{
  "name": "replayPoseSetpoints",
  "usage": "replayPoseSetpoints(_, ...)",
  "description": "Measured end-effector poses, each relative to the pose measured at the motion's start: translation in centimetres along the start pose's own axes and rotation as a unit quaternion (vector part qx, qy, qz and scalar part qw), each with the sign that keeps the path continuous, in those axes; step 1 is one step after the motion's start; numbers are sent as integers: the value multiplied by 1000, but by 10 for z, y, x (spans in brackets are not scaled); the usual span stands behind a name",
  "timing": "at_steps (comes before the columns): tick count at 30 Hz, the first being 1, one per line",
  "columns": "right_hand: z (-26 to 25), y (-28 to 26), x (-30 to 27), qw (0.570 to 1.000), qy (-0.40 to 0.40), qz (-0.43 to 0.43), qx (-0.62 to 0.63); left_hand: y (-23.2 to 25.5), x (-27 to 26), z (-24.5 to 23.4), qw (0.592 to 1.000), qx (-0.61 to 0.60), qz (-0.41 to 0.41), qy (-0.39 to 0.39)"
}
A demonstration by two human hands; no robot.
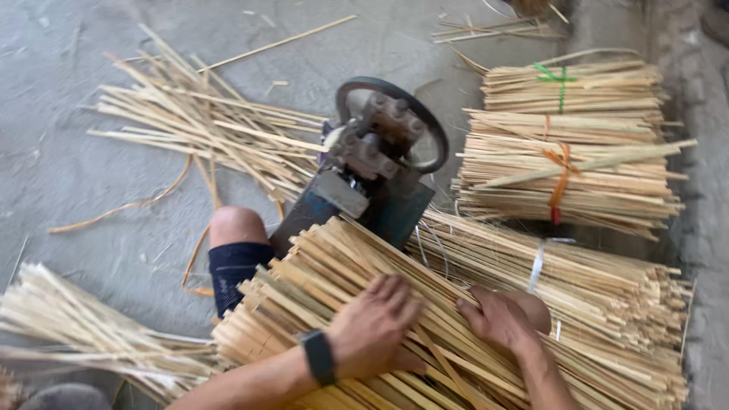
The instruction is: The person sits on the floor and feeds thin bamboo strips through a manual splitting machine. They pull each strip through the blade and place the processed pieces into a growing pile on the floor.
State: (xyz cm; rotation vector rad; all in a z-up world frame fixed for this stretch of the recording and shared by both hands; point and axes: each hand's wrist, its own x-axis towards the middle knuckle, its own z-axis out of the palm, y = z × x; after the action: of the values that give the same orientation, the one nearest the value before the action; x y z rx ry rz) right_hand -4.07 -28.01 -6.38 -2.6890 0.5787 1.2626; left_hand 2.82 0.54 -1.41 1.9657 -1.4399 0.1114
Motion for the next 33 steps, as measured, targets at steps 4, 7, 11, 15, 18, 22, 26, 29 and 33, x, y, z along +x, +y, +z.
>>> replayPoseSetpoints(4, -4, 15, 11, 988, -70, -92, -101, 1, -8, -11, 971, -75, -105, -200)
replayPoseSetpoints(7, 13, 0, 36, 969, -33, -111, 217, 10, -9, -10, 969, -75, -132, -197)
replayPoseSetpoints(11, 28, 8, 47, 938, 67, -192, 282, 5, -6, 7, 956, -56, -186, -220)
replayPoseSetpoints(15, 21, -1, 36, 948, 18, -159, 276, -4, 5, 19, 975, 2, -103, -199)
replayPoseSetpoints(18, 12, -20, 15, 965, -13, -74, 252, -5, 13, 15, 933, -38, -153, -323)
replayPoseSetpoints(22, -3, -33, -7, 978, -22, -64, 200, -1, 18, -1, 923, -50, -200, -326)
replayPoseSetpoints(26, 5, -31, -23, 977, -20, -57, 205, 7, 20, -12, 932, -32, -223, -285)
replayPoseSetpoints(29, 9, -25, -4, 968, 31, -72, 238, 2, 20, -8, 978, 48, -136, -153)
replayPoseSetpoints(33, 14, -14, 28, 937, 164, -145, 272, -10, 18, 5, 959, 62, -182, -209)
